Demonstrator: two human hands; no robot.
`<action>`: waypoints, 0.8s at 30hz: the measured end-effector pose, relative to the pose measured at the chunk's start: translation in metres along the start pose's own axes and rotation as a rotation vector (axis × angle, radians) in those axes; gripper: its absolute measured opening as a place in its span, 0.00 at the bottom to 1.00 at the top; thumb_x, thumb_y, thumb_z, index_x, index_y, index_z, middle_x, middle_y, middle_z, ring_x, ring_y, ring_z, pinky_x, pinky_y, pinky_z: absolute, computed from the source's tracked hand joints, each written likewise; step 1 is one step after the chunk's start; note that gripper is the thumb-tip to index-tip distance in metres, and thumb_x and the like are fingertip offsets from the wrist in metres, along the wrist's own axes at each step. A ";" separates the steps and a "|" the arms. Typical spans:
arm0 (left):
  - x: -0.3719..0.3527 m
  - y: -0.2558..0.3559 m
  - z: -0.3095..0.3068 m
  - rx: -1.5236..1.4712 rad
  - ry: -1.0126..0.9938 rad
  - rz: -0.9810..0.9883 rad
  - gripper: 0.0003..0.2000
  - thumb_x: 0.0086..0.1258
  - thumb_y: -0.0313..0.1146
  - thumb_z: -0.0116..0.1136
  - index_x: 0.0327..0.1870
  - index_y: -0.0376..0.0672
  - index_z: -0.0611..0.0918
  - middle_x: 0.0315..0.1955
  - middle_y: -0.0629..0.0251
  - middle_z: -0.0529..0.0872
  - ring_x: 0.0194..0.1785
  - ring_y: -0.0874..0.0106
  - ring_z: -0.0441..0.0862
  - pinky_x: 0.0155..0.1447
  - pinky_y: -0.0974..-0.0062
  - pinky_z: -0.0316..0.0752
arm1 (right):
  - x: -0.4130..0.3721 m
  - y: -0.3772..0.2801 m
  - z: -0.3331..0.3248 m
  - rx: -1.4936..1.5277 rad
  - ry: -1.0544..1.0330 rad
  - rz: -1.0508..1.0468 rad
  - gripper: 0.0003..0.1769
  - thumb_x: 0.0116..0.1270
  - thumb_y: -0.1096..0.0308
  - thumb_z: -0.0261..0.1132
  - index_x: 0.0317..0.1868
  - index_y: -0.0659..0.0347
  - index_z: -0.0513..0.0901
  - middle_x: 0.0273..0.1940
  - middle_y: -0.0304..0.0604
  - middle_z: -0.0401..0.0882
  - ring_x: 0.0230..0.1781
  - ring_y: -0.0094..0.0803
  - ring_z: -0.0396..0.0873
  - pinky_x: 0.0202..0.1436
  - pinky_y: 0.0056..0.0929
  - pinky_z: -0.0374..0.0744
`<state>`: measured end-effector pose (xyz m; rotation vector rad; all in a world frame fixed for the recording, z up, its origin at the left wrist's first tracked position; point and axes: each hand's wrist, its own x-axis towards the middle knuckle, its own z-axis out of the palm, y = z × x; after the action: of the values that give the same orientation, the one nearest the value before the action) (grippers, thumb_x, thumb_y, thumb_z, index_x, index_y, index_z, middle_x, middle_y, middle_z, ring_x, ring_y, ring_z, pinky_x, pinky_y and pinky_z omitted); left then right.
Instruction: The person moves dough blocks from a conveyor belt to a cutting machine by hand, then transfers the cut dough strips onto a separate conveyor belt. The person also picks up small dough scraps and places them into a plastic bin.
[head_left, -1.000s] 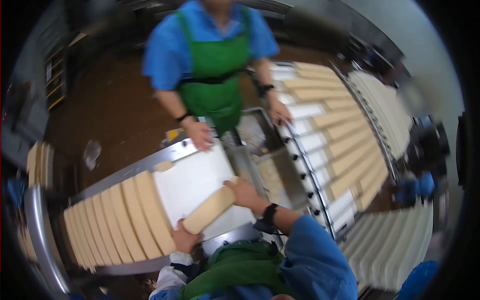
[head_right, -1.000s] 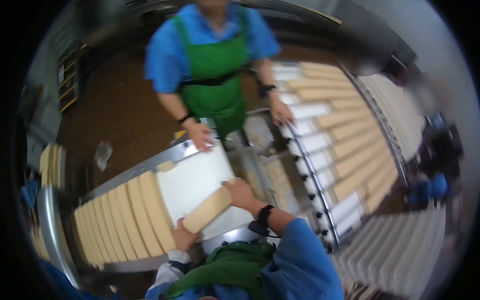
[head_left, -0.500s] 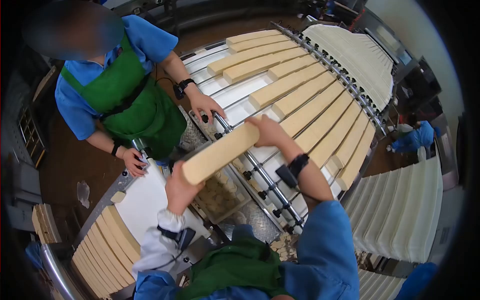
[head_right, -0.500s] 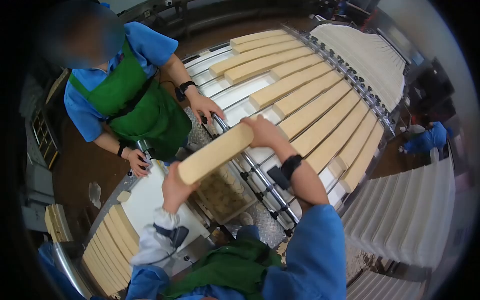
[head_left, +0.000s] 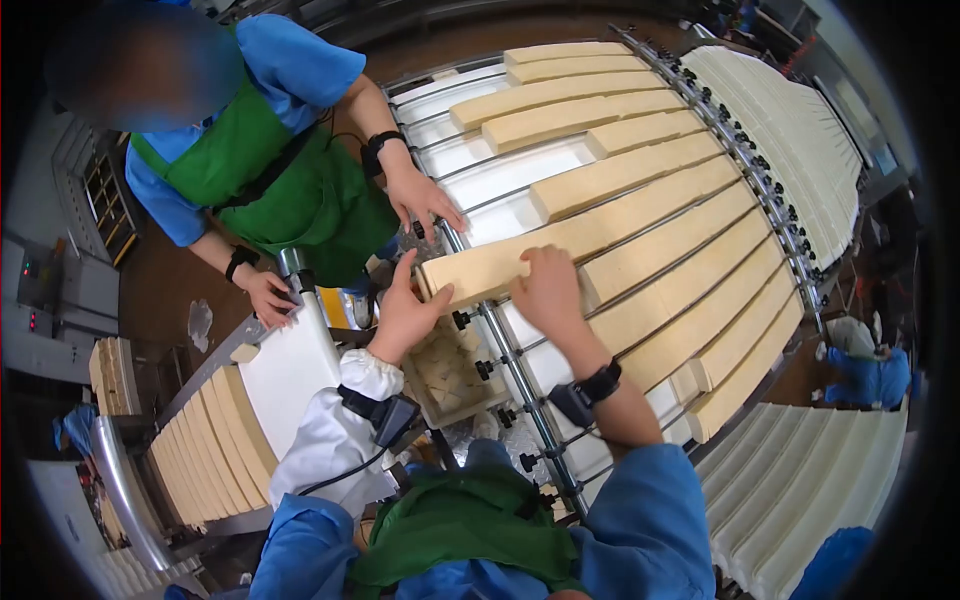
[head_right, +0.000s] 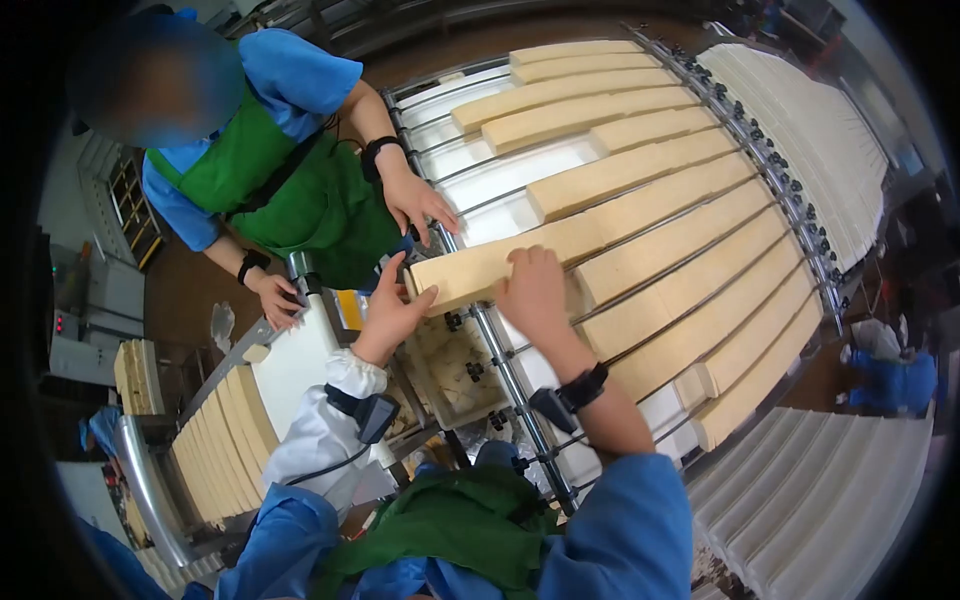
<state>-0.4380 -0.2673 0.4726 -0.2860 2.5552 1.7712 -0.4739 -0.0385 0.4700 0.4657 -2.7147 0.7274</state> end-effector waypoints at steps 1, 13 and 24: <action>0.001 -0.009 0.003 0.034 0.037 -0.005 0.38 0.59 0.41 0.70 0.68 0.38 0.64 0.41 0.50 0.85 0.42 0.63 0.85 0.46 0.69 0.79 | -0.004 -0.014 0.004 0.035 0.019 0.024 0.18 0.54 0.69 0.63 0.44 0.71 0.79 0.38 0.56 0.74 0.44 0.51 0.71 0.50 0.45 0.71; -0.017 -0.061 0.000 -0.501 0.049 -0.007 0.23 0.72 0.18 0.46 0.69 0.36 0.65 0.54 0.60 0.81 0.55 0.74 0.79 0.59 0.78 0.71 | 0.000 -0.066 0.051 0.421 0.019 0.238 0.40 0.49 0.55 0.73 0.56 0.73 0.70 0.45 0.62 0.75 0.51 0.58 0.71 0.57 0.47 0.70; -0.085 -0.021 -0.051 -0.193 0.326 0.155 0.32 0.66 0.19 0.54 0.73 0.42 0.60 0.56 0.54 0.76 0.57 0.68 0.76 0.63 0.71 0.71 | -0.057 -0.032 -0.020 0.346 0.015 0.388 0.58 0.40 0.61 0.78 0.70 0.69 0.56 0.61 0.64 0.68 0.62 0.53 0.70 0.65 0.43 0.71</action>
<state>-0.3468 -0.3107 0.4812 -0.4246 2.6816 2.2001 -0.4066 -0.0415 0.4803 -0.0048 -2.6978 1.3067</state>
